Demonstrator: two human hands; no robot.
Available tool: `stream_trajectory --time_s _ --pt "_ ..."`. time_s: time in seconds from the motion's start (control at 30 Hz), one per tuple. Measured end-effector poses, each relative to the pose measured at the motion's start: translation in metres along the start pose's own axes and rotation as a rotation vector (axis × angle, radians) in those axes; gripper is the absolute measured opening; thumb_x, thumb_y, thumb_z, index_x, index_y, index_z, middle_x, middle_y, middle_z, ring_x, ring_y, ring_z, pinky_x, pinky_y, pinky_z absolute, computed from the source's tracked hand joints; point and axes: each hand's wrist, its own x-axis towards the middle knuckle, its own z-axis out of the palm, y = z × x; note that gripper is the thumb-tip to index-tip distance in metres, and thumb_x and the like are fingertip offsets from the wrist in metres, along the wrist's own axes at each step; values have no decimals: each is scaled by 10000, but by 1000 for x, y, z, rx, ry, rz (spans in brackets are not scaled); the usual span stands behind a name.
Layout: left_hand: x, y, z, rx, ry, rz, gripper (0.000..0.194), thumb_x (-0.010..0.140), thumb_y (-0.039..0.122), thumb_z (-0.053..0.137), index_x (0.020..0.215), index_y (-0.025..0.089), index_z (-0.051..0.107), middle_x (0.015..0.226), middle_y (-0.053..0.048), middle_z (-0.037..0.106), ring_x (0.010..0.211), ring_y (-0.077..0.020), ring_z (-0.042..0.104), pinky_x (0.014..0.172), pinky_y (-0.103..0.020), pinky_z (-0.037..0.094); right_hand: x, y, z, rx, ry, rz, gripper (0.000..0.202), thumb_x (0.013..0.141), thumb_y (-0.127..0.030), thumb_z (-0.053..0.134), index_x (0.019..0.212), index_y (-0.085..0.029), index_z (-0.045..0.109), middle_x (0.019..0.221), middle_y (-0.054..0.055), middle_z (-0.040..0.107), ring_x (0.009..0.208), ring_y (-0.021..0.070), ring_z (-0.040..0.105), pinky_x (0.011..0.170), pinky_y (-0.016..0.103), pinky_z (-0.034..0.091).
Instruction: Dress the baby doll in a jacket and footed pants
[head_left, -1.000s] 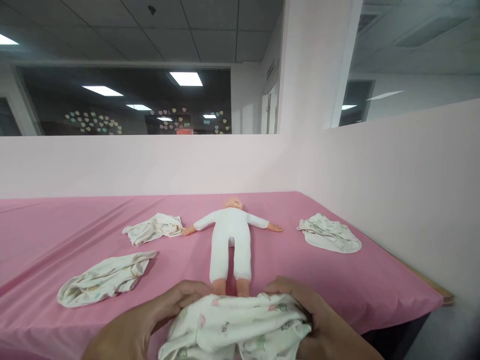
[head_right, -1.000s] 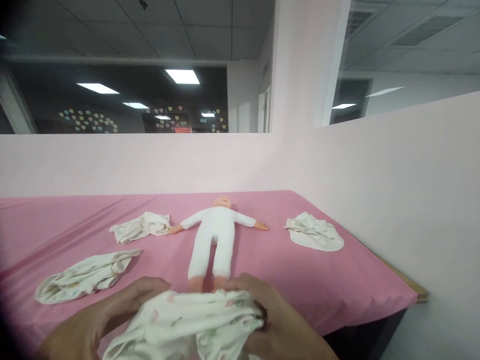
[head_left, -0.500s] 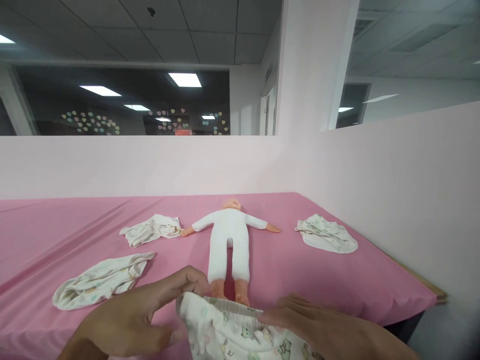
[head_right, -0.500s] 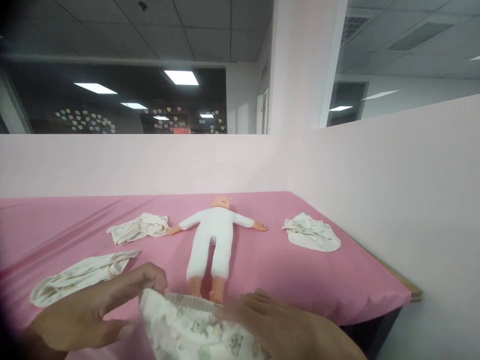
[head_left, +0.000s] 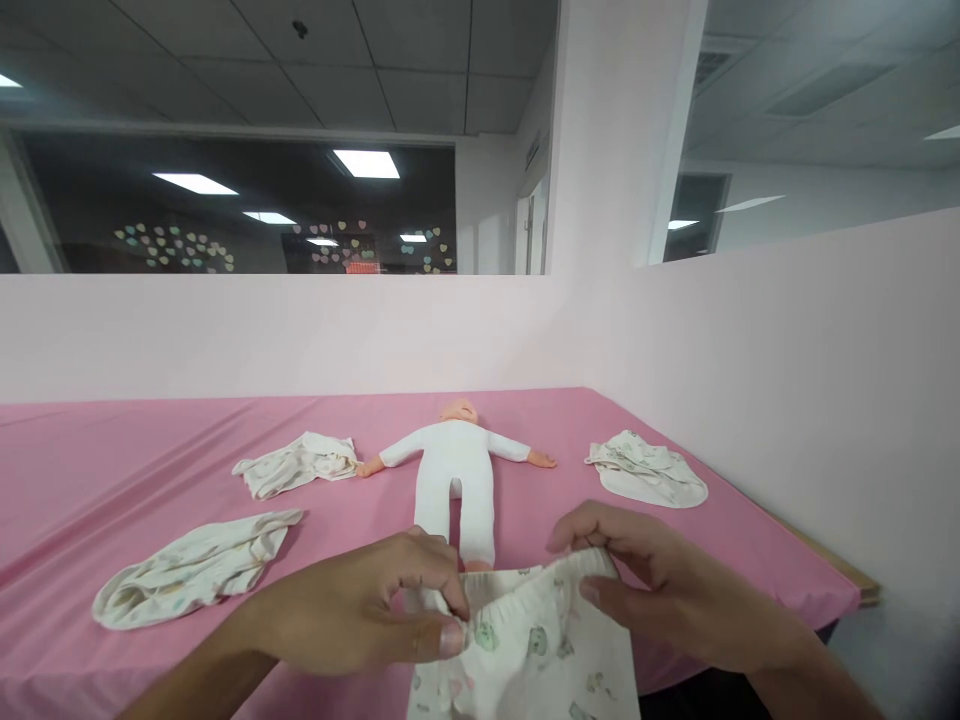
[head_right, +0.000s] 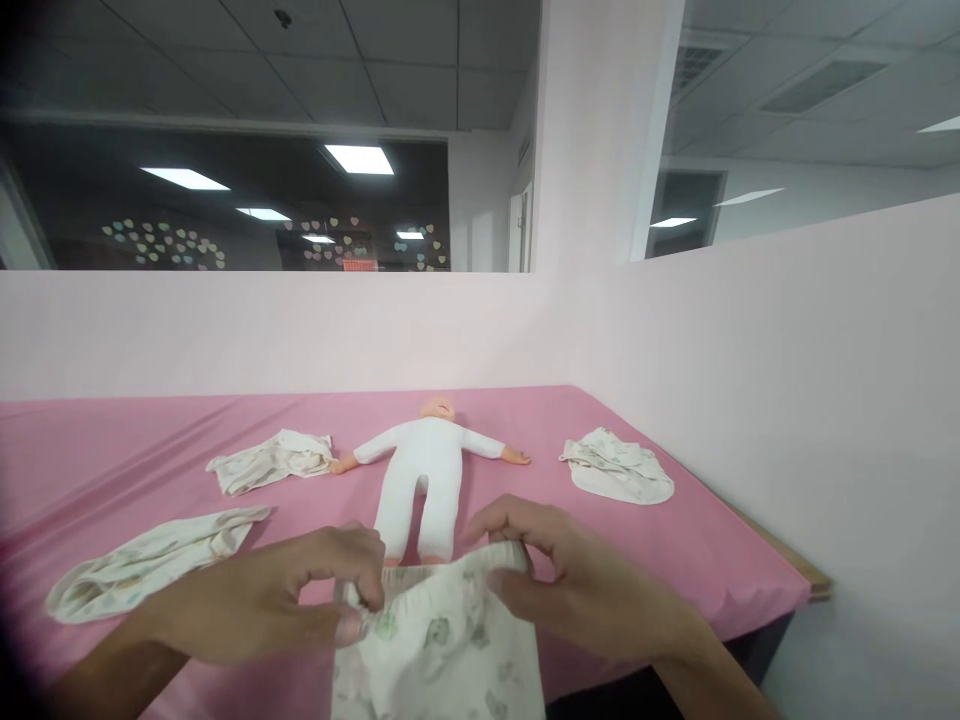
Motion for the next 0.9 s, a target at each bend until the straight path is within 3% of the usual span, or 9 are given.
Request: stream_trajectory --time_s 0.2,0.37,0.5,0.6,0.7,0.9 --pt "4 0 -1 -71 -40 4 282 819 452 674 877 223 521 894 26 494 834 -134 446 731 -237 404 3 -3 -4 27 101 6 195 913 -323 547 1065 -265 653 920 20 630 779 134 575 659 242 464" --pt "1 -17 -3 -53 -30 5 272 814 450 673 915 234 541 925 26 508 853 -136 458 734 -239 403 -4 -6 -9 -88 42 58 167 906 -346 538 870 -238 661 827 13 623 723 138 544 627 251 435" --pt "-1 -23 -19 63 79 -31 283 813 476 668 863 217 565 880 17 489 796 -133 436 701 -237 397 -10 -9 -20 -267 107 126 225 890 -411 537 791 -233 633 793 18 612 708 156 509 621 277 415" --pt "-3 -19 -34 104 184 91 298 830 467 648 755 195 552 818 11 468 785 -137 443 772 -258 418 -9 -8 -30 -307 177 110 262 895 -445 515 796 -233 633 819 26 615 750 177 520 676 302 424" --pt "-6 -15 -47 114 294 141 254 858 446 620 788 205 579 854 -2 498 868 -159 492 864 -287 424 -5 -3 -39 -352 225 132 258 899 -425 495 758 -226 580 821 23 581 751 177 505 664 301 408" --pt "-16 -16 -67 206 433 35 305 909 467 544 789 191 594 788 -9 547 765 -149 533 711 -246 430 6 16 -55 -337 229 36 224 921 -356 444 746 -223 483 907 29 518 886 197 501 772 328 422"
